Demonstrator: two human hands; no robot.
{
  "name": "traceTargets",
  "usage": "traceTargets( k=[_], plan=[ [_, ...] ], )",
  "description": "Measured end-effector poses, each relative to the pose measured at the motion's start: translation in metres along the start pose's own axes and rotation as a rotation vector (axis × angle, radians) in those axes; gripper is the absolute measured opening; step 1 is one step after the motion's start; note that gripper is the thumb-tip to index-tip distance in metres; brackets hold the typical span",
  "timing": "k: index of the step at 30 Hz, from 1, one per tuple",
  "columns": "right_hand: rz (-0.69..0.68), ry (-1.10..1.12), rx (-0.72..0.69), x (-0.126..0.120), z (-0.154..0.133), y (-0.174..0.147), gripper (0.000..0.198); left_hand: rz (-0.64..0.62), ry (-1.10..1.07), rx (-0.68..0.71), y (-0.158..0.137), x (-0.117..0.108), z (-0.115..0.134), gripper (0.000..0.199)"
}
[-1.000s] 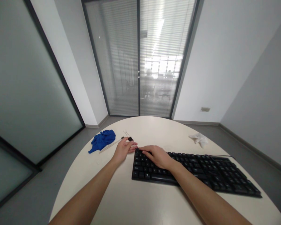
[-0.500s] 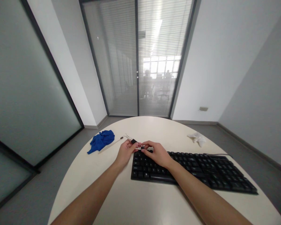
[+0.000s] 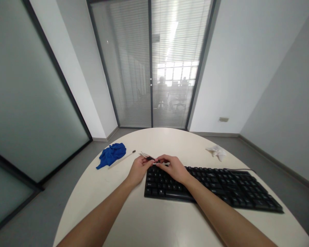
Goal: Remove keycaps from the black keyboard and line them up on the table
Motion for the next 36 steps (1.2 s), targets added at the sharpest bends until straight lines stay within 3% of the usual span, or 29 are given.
traceTargets(
  k=[12, 19, 23, 26, 30, 36],
  plan=[
    [-0.024, 0.309, 0.145, 0.0, 0.014, 0.006, 0.037, -0.033, 0.125, 0.144, -0.006, 0.001, 0.022, 0.014],
    [0.02, 0.403, 0.217, -0.003, 0.037, 0.011, 0.032, -0.101, 0.182, 0.119, -0.006, 0.007, 0.02, 0.017],
    [0.119, 0.447, 0.23, -0.009, 0.044, 0.011, 0.033, 0.107, 0.519, 0.167, 0.003, -0.023, 0.022, 0.024],
    [0.131, 0.427, 0.229, -0.01, 0.045, 0.011, 0.033, 0.295, 0.992, 0.019, 0.008, -0.059, 0.012, 0.031],
    [0.12, 0.365, 0.211, -0.01, 0.044, 0.011, 0.033, 0.361, 1.142, -0.085, 0.01, -0.088, 0.002, 0.028],
    [0.108, 0.263, 0.221, -0.012, 0.046, 0.01, 0.034, 0.383, 1.234, -0.145, 0.011, -0.099, -0.003, 0.029]
  ],
)
Point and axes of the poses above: each hand's wrist, its own y-axis towards the middle knuckle, its own x-axis out of the palm, z = x × y, the point moved 9 cm from there along y, towards the middle knuckle, and after that the axes turned 2 degrees about z, right-handed, at the moved point
